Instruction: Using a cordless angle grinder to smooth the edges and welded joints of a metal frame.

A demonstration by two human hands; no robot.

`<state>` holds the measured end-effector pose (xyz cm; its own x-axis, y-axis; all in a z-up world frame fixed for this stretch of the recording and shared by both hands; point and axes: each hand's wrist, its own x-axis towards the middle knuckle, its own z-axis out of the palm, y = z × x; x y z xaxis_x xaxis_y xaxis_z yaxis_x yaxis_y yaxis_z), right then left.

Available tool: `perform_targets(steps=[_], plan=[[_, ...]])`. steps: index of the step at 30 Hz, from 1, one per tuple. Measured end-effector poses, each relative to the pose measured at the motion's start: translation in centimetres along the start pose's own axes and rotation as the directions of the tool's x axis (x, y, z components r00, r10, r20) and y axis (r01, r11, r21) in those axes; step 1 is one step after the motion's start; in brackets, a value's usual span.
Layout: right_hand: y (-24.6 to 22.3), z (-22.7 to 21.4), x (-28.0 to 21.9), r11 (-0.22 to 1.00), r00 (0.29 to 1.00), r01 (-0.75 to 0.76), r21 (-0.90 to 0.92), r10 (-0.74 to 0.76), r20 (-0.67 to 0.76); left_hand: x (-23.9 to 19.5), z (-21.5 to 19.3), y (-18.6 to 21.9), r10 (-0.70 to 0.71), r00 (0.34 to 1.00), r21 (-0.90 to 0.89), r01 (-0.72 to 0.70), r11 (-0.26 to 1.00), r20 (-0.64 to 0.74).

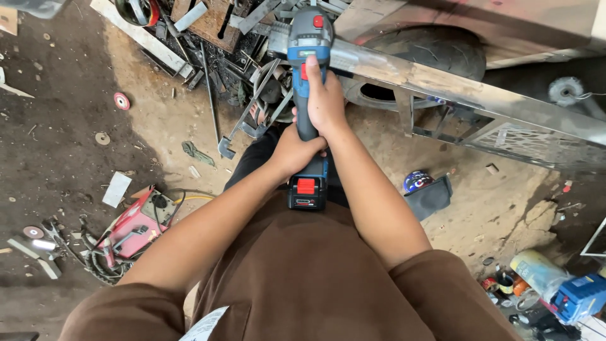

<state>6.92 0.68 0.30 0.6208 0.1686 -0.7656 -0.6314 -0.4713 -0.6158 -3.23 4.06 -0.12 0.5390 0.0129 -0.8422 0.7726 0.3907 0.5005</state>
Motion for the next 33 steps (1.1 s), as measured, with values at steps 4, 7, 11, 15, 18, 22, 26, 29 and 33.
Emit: perform_targets(steps=[4,7,11,15,18,22,26,29,33], plan=[[0.2,0.6,0.5,0.999,0.997,0.027,-0.027,-0.025,0.073,0.1,-0.4,-0.3,0.005,0.999,-0.02,-0.006,1.0,-0.04],[0.6,0.9,0.7,1.0,0.996,0.024,-0.01,-0.023,0.09,0.1,-0.8,-0.6,0.008,0.998,0.01,-0.007,1.0,-0.057],[0.9,1.4,1.0,0.999,0.988,0.033,0.018,-0.035,0.148,-0.1,-1.3,-0.9,0.019,0.993,0.042,-0.014,0.999,-0.113],[2.4,2.7,0.8,0.977,0.974,0.179,0.113,-0.192,0.121,0.9,-1.7,-3.7,-0.006,0.978,0.148,0.038,0.988,-0.207],[2.6,2.5,-0.2,0.994,0.99,0.101,-0.031,-0.098,0.099,-1.3,-1.8,-2.2,-0.027,0.975,0.197,0.071,0.978,-0.22],[4.2,0.9,-0.1,0.932,0.98,0.194,0.305,-0.196,-0.026,-1.9,-1.4,-0.4,0.058,0.992,0.359,-0.014,0.933,-0.113],[3.7,-2.2,-1.7,0.947,0.964,0.211,0.244,-0.16,-0.212,-1.6,1.6,1.2,0.132,0.991,0.409,-0.128,0.904,0.017],[4.3,-4.3,-1.7,0.968,0.943,0.19,0.164,-0.133,-0.304,-1.7,3.3,1.1,0.129,0.988,0.425,-0.153,0.892,0.085],[3.9,-6.2,-3.0,0.992,0.932,0.127,0.019,-0.112,-0.345,-0.6,5.4,-0.4,0.099,0.991,0.396,-0.127,0.91,0.089]])
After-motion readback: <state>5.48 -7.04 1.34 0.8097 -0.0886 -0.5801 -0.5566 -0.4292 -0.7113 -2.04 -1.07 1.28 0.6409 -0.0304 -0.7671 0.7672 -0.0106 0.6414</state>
